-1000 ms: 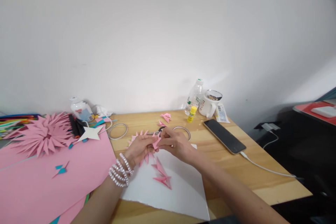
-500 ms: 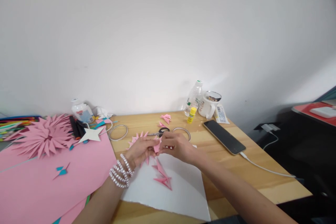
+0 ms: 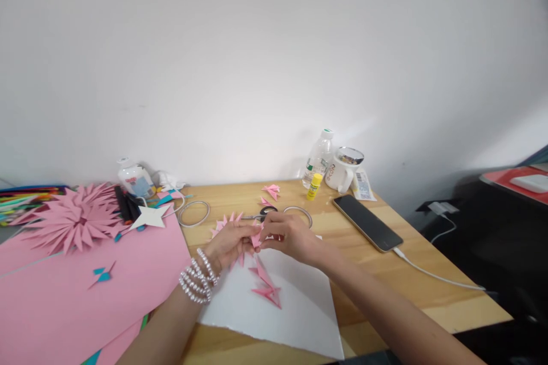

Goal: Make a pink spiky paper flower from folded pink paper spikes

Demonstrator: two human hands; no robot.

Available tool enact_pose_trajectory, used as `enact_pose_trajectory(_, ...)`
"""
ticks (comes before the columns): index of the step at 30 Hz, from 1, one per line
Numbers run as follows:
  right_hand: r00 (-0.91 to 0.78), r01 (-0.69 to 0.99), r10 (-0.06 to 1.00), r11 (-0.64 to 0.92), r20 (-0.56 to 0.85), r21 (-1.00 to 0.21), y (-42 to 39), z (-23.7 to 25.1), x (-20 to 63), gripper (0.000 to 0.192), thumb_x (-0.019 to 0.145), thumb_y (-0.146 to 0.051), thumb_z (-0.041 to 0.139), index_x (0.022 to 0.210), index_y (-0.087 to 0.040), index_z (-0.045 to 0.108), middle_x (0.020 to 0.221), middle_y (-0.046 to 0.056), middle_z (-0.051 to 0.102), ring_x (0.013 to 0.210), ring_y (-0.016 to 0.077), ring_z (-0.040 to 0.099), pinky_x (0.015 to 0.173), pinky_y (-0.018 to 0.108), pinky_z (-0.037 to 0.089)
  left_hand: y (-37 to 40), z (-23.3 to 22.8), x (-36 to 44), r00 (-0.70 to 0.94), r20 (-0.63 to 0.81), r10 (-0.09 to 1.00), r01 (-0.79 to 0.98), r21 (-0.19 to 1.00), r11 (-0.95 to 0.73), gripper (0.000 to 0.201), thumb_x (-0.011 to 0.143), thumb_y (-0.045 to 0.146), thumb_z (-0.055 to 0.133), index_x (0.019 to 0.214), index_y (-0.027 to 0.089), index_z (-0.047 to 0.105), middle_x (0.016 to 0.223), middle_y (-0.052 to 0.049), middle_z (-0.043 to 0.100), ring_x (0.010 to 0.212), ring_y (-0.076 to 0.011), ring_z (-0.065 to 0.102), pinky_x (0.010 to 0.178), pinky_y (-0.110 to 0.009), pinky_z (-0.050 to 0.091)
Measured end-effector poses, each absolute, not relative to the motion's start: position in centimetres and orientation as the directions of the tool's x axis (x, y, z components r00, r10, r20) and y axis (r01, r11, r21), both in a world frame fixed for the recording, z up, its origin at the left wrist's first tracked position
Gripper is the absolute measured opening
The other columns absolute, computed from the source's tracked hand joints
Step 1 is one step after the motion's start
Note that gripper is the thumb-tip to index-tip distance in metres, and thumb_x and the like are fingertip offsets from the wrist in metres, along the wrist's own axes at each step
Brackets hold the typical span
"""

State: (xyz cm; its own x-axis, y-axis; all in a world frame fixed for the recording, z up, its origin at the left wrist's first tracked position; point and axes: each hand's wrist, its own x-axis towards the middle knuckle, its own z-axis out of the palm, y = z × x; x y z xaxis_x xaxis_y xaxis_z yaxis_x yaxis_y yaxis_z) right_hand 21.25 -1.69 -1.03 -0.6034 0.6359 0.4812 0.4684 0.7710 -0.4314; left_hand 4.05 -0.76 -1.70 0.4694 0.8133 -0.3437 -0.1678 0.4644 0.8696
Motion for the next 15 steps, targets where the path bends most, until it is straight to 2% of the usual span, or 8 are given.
enact_pose_trajectory(8,-0.616,0.458,0.621,0.783,0.485,-0.421,-1.74,-1.0,21.41,0.008,0.076,-0.022,0.062,0.069,-0.018,0.064,0.071,0.0,0.056,0.058,0.0087,0.049,0.053,0.02,0.034,-0.87,-1.56,4.21,0.456,-0.358,0.815,-0.155,0.869,0.469,0.018,0.069,0.018,0.065,0.054,0.008,0.063,0.048,-0.003,0.059,0.043,-0.0089,0.054,0.042,-0.018,0.045)
enact_pose_trajectory(12,-0.568,0.46,0.657,0.753,0.495,-0.471,-1.85,-1.3,21.55,0.007,0.075,-0.024,0.063,0.071,-0.018,0.065,0.07,0.001,0.056,0.06,0.0097,0.05,0.054,0.02,0.037,-0.81,-1.61,4.22,0.441,-0.362,0.821,-0.161,0.868,0.47,0.016,0.068,0.021,0.068,0.058,0.008,0.065,0.049,-0.003,0.059,0.044,-0.0089,0.053,0.043,-0.019,0.045)
enact_pose_trajectory(15,-0.496,0.475,0.702,0.712,0.511,-0.518,-2.0,-1.5,21.43,0.007,0.077,-0.02,0.059,0.075,-0.019,0.066,0.072,0.002,0.057,0.059,0.0094,0.052,0.054,0.02,0.038,-0.9,-1.62,4.31,0.413,-0.324,0.851,-0.216,0.873,0.437,0.015,0.066,0.024,0.069,0.062,0.009,0.066,0.055,-0.003,0.062,0.051,-0.0098,0.057,0.05,-0.019,0.048)
